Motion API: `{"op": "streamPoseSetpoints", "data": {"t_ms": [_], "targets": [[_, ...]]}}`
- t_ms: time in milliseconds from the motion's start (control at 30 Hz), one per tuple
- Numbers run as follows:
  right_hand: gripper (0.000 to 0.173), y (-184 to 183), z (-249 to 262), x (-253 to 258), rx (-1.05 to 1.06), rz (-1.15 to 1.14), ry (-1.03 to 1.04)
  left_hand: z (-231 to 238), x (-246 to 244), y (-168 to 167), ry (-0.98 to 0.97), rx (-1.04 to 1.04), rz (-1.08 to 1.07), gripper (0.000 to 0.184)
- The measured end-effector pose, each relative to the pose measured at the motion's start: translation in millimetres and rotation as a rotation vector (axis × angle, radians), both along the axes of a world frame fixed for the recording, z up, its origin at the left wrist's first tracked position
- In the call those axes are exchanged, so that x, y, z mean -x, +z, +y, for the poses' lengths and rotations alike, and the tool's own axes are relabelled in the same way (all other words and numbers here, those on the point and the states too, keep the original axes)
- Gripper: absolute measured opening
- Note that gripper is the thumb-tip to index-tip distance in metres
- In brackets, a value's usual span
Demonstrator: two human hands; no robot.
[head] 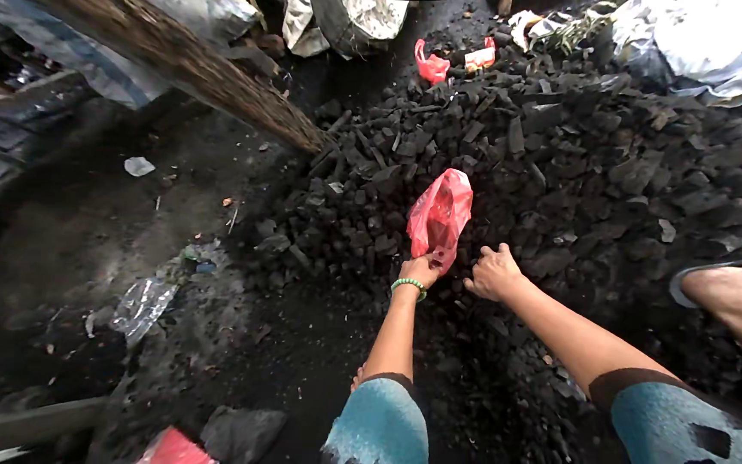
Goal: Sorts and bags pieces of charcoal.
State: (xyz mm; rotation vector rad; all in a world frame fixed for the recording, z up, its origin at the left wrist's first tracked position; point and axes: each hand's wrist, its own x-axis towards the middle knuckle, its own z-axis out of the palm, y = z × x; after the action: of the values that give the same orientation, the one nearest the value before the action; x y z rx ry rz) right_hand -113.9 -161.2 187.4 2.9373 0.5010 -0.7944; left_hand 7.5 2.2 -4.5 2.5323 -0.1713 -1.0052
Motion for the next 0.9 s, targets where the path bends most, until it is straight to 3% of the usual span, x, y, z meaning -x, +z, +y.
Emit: {"op": "streamPoseSetpoints", "data": {"t_ms": [33, 100, 267, 467, 733, 900], "targets": [[0.046, 44, 15, -15, 0.141, 0.282, -0.032, 2, 0, 2, -0.005, 0.017, 0.005, 0.041], [0.040, 65, 22, -22, 0.130, 0.382, -0.076, 4, 4, 0, -0.015, 0.015, -0.012, 0.039], [0.036, 63, 27, -26, 0.021, 0.313, -0.130, -11, 10, 2, -0.003, -0.124, -0.028, 0.054], [0.044, 53, 21, -24, -0.051, 0.383, -0.220, 0, 3, -7, -0.090, -0.042, -0.062, 0.048], [0.051, 54, 22, -13, 0.003, 0.474, -0.279, -4, 39, 2, -0.080, -0.050, -0.056, 0.038], [0.047, 47, 19, -9, -0.168, 0.490, -0.587, -25, 92, -24, -0.018, 0.010, -0.201, 0.043]]}}
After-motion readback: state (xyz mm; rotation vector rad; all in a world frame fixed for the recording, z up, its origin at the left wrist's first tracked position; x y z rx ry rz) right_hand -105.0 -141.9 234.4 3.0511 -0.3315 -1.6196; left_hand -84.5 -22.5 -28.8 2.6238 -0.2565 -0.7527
